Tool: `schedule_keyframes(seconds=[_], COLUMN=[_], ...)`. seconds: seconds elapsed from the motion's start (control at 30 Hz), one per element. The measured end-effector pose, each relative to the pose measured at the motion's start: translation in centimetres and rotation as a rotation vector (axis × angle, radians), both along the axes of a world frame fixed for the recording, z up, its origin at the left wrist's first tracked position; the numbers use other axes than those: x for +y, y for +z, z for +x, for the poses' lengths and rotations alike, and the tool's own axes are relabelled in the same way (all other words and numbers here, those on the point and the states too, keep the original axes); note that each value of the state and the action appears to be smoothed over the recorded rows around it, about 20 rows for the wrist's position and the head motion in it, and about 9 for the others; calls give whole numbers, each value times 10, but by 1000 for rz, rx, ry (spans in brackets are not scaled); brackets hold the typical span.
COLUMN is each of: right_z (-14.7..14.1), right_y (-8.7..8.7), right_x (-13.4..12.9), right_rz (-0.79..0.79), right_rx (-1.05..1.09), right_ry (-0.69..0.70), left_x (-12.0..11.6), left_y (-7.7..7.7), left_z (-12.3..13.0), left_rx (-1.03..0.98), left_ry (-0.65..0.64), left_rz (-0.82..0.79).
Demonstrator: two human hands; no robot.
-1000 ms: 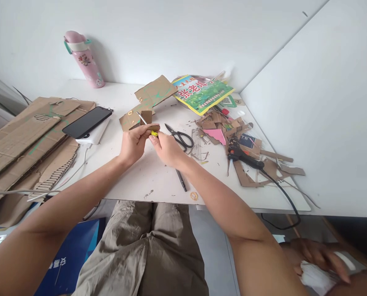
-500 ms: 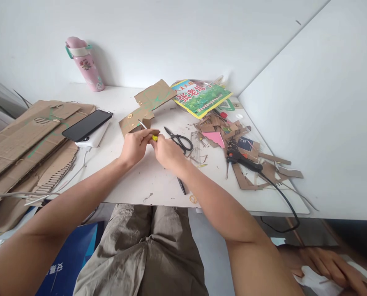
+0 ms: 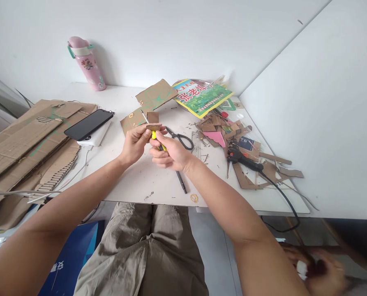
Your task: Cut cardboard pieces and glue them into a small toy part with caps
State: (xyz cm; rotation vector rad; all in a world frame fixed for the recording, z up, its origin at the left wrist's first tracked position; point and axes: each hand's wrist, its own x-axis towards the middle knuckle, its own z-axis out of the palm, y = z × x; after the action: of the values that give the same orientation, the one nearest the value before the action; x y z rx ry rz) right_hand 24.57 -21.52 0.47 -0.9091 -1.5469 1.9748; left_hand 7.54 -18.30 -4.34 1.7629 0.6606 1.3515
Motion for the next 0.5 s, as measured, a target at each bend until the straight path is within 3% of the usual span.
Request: schedule_keyframes(seconds=[0.07, 0.2, 0.27, 0.37, 0.5], right_z=[-3, -11, -13, -14, -16], right_y=[-8, -25, -28, -27, -26], right_x=[1, 1, 1, 0, -3], right_rz=[168, 688, 790, 727, 470], right_rx=[-118, -580, -701, -595, -257], right_ry=[-90, -412, -452, -407, -329], left_x=[1, 4, 5, 5, 12], left_y=[-1, -5, -6, -6, -7], left_z=[-3, -11, -13, -10, -8], left_rx=[30, 183, 196, 147, -10], left_ry=[15, 90, 103, 75, 25], left_rz=[27, 151, 195, 153, -8])
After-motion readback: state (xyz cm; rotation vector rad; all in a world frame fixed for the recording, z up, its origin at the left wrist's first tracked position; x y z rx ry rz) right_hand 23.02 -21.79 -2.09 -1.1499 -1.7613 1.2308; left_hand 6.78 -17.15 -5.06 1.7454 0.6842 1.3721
